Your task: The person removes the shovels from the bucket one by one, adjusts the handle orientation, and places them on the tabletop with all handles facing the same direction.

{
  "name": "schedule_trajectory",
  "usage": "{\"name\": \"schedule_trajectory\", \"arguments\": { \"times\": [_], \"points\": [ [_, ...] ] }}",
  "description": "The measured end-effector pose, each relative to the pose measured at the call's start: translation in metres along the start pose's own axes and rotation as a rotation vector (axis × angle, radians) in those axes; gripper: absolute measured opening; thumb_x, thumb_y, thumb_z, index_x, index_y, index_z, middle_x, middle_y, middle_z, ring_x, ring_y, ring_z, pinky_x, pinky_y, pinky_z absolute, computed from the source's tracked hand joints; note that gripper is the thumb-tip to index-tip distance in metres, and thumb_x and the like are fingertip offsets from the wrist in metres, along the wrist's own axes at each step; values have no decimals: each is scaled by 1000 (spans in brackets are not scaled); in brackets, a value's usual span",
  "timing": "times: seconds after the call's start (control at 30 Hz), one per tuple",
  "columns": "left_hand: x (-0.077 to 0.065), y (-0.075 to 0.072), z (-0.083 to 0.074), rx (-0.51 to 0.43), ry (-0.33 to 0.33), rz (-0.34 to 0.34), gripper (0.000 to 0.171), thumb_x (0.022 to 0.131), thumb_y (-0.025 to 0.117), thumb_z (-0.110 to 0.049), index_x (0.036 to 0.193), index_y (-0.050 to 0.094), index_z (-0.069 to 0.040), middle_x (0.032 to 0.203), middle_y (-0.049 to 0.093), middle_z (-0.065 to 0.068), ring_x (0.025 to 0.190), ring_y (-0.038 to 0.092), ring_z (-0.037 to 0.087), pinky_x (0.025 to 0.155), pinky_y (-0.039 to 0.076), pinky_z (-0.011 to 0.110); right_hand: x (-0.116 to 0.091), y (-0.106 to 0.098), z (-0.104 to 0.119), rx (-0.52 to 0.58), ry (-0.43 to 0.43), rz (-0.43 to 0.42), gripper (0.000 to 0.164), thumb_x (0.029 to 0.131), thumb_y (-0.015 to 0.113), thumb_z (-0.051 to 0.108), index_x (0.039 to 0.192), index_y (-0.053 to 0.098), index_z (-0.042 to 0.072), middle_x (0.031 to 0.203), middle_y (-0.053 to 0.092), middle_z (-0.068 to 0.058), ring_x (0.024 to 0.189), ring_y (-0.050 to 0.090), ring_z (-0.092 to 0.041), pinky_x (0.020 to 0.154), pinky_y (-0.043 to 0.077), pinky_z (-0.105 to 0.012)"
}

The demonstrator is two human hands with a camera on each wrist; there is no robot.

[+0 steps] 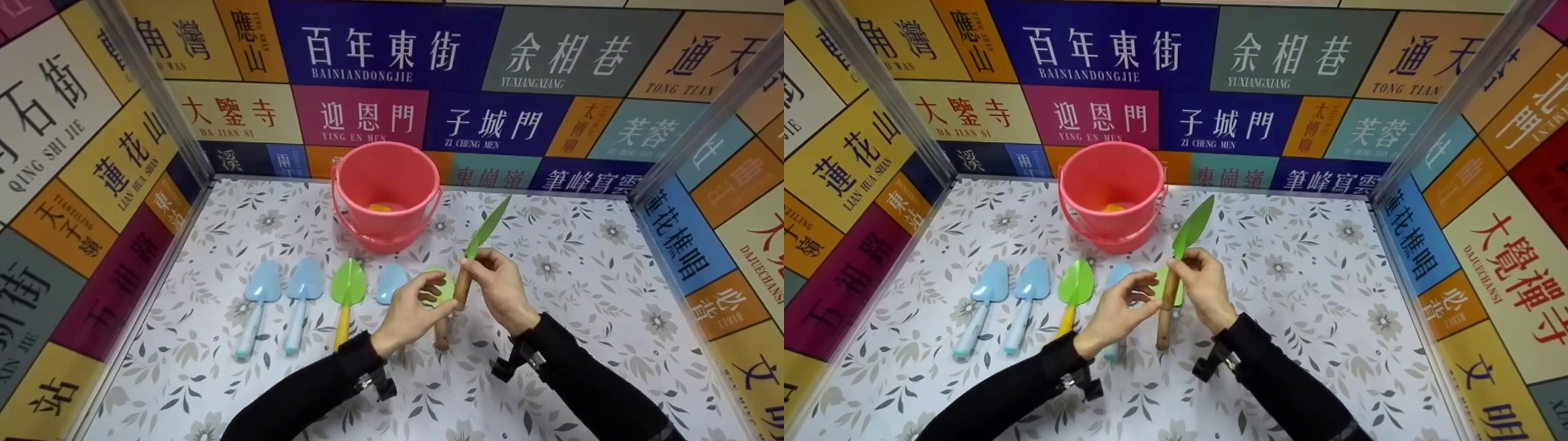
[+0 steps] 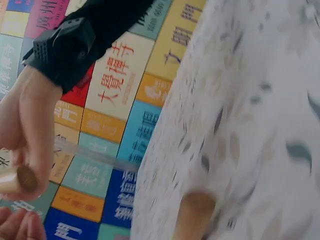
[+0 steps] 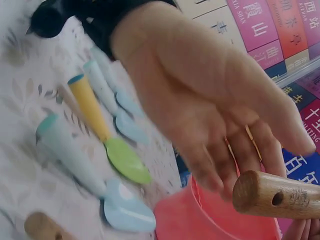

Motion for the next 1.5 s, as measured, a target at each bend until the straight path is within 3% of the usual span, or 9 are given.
{"name": "schedule_trajectory", "arguments": {
  "times": [0.2, 0.3, 0.4, 0.5, 0.7, 0.93, 1.07, 1.2, 1.5],
  "points": [
    [-9, -39, -12, 414, 335, 11, 57, 93, 90, -19, 139, 68, 7, 134, 76, 24, 120, 74, 37, 104, 66, 43, 11, -30, 5, -285, 21, -16, 15, 105, 73, 5, 118, 69, -1, 93, 69, 11, 89, 65, -1, 85, 51, -19],
    [-17, -59, -15, 601, 419, 32, 60, 92, 92, -26, 138, 69, 3, 133, 77, 20, 124, 73, 35, 108, 64, 44, 16, -47, 4, -400, 26, -16, 21, 104, 75, 10, 120, 68, -3, 94, 67, 11, 89, 62, -1, 82, 49, -18],
    [-27, -76, -12, 743, 412, 104, 60, 94, 91, -32, 138, 69, 1, 131, 77, 17, 122, 74, 32, 106, 65, 43, 19, -61, 1, -505, 41, -6, 27, 104, 77, 14, 123, 68, -4, 96, 67, 9, 89, 60, -3, 81, 48, -19],
    [-39, -91, -5, 844, 363, 165, 60, 93, 92, -35, 136, 70, 0, 129, 78, 16, 119, 75, 32, 104, 66, 43, 20, -72, -3, -581, 67, 16, 28, 104, 77, 17, 121, 69, -5, 96, 66, 7, 90, 59, -6, 80, 47, -22],
    [-62, -114, 11, 943, 254, 221, 65, 89, 95, -37, 136, 72, 2, 127, 80, 18, 115, 77, 33, 101, 67, 46, 21, -89, -17, -690, 120, 50, 25, 102, 78, 18, 111, 71, -4, 90, 65, 4, 87, 59, -10, 76, 48, -23],
    [-84, -134, 19, 978, 218, 184, 65, 86, 97, -38, 132, 74, 1, 121, 81, 16, 110, 77, 32, 99, 67, 46, 19, -99, -46, -719, 239, 72, 28, 101, 80, 20, 111, 71, -5, 96, 71, -1, 85, 64, -12, 76, 58, -26],
    [-93, -139, 24, 967, 186, 170, 66, 85, 97, -37, 133, 74, 1, 116, 81, 15, 105, 76, 30, 92, 69, 44, 17, -102, -63, -733, 265, 60, 23, 100, 81, 20, 104, 73, -1, 92, 68, 0, 82, 62, -12, 71, 55, -25],
    [-98, -142, 29, 947, 160, 162, 62, 85, 98, -37, 129, 75, 1, 113, 80, 14, 101, 76, 29, 88, 69, 43, 16, -104, -78, -763, 281, 62, 22, 98, 82, 20, 98, 73, 0, 87, 67, 2, 77, 60, -12, 66, 50, -23],
    [-103, -148, 31, 952, 189, 105, 54, 86, 95, -35, 124, 76, 0, 112, 81, 15, 99, 76, 29, 86, 69, 42, 17, -109, -94, -761, 351, 52, 22, 96, 85, 20, 92, 73, 2, 80, 65, 3, 69, 60, -10, 62, 50, -22]
  ]
}}
Point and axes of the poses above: each hand's wrist, its own x-axis towards the middle knuckle, its own y-axis out of the palm, z = x × y, the point moved 5 cm from there along x, towards the middle knuckle
